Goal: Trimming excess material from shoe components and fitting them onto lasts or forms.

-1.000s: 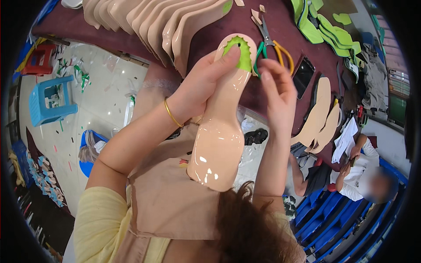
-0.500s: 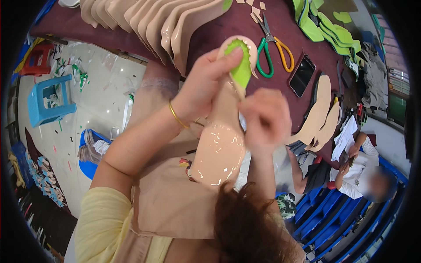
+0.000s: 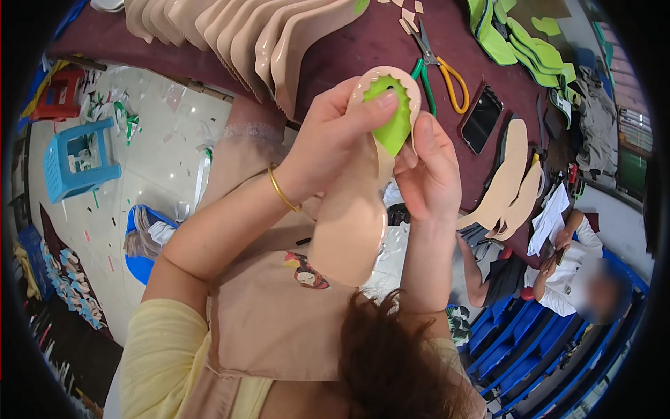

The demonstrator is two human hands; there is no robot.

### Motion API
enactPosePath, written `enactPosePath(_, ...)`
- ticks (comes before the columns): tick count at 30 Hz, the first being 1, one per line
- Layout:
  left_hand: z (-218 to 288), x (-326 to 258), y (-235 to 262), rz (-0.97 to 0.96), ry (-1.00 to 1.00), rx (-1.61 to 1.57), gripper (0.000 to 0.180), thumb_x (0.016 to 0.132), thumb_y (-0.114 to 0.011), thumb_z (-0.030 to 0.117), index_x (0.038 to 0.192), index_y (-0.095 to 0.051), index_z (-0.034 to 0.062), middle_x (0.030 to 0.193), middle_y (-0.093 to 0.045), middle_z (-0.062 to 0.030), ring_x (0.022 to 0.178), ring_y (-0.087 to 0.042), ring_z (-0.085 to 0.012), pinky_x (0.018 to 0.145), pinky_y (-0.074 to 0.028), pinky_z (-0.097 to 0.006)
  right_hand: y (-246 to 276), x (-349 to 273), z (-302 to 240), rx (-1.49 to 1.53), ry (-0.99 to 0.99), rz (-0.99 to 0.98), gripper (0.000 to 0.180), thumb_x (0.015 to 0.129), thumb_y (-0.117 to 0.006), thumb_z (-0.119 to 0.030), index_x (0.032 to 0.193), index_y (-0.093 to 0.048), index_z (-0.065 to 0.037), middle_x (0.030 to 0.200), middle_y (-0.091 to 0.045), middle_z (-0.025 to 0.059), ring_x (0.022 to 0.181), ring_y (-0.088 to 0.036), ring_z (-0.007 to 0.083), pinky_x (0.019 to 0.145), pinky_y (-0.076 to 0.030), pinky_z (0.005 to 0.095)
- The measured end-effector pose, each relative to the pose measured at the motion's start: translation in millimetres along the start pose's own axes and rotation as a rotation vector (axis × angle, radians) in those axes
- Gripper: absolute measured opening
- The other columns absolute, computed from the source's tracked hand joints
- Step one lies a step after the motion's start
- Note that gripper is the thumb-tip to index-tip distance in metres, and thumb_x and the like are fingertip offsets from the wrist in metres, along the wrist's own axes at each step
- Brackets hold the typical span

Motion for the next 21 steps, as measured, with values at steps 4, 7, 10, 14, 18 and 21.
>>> enactPosePath(4, -7.6, -4.6, -5.4, 0.001, 0.048, -0.121, 0.027, 0.090, -0.059, 0.023, 0.107, -0.057, 0.0023, 0.091, -0.062, -0.0008, 0.081, -0.058, -0.0067, 0.071, -0.047, -0.022, 3.7, -6.3, 12.9, 0.129, 0.086, 0.034, 0.019, 0.091, -0.058, -0.022, 0.079, -0.051, -0.009, 0.069, -0.054, -0.0032, 0.061, -0.044, 0.0034, 0.059, -0.035, 0.0173)
enactPosePath(7, -10.2, -2.2, -4.3, 0.048, 0.019, -0.068, 0.028, 0.090, -0.058, 0.024, 0.107, -0.057, 0.0027, 0.091, -0.061, -0.0005, 0.080, -0.057, -0.0063, 0.069, -0.047, -0.022, 6.6, -7.9, 13.3, 0.167, 0.083, 0.099, 0.019, 0.092, -0.057, -0.023, 0.081, -0.052, -0.008, 0.071, -0.055, -0.0028, 0.064, -0.048, 0.0038, 0.062, -0.039, 0.0172)
enactPosePath(10, -11.4, -1.5, -0.5, 0.068, 0.048, 0.020, 0.029, 0.090, -0.058, 0.026, 0.107, -0.057, 0.0027, 0.091, -0.061, -0.0004, 0.080, -0.056, -0.0058, 0.069, -0.046, -0.022, 10.7, -7.7, 13.8, 0.046, 0.060, 0.127, 0.019, 0.092, -0.057, -0.023, 0.083, -0.051, -0.008, 0.074, -0.057, -0.0022, 0.068, -0.051, 0.0038, 0.065, -0.042, 0.0187)
enactPosePath(14, -7.6, -0.6, -8.1, 0.014, 0.055, 0.023, 0.020, 0.092, -0.055, 0.024, 0.100, -0.057, 0.0064, 0.089, -0.060, 0.0020, 0.078, -0.056, -0.0039, 0.066, -0.045, -0.021, 12.6, -7.7, 8.3, 0.030, 0.100, 0.023, 0.022, 0.090, -0.059, -0.027, 0.082, -0.051, -0.008, 0.077, -0.057, -0.0016, 0.071, -0.052, 0.0042, 0.064, -0.042, 0.0195)
enactPosePath(18, -4.5, 0.1, -4.2, 0.031, 0.005, 0.168, 0.030, 0.090, -0.057, 0.027, 0.106, -0.057, 0.0022, 0.092, -0.060, -0.0002, 0.082, -0.054, -0.0041, 0.071, -0.045, -0.021, 4.9, -18.1, -13.1, -0.635, 0.304, 0.202, 0.023, 0.092, -0.056, -0.024, 0.083, -0.049, -0.004, 0.076, -0.055, 0.0016, 0.070, -0.050, 0.0091, 0.065, -0.042, 0.0244)
enactPosePath(21, -8.0, 1.0, -0.8, 0.058, -0.033, 0.307, 0.030, 0.091, -0.055, 0.028, 0.106, -0.056, 0.0016, 0.093, -0.059, -0.0003, 0.083, -0.053, -0.0046, 0.071, -0.045, -0.021, -0.4, -18.7, -13.5, -0.985, 0.380, 0.187, 0.021, 0.095, -0.049, -0.019, 0.086, -0.047, 0.000, 0.074, -0.051, 0.0041, 0.069, -0.046, 0.0116, 0.065, -0.041, 0.0277)
Point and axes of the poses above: each hand's wrist, its own x-axis towards the middle knuckle, its own y-axis out of the back of the hand, z = x × y, the point moved 7 cm from there along x, towards the middle knuckle
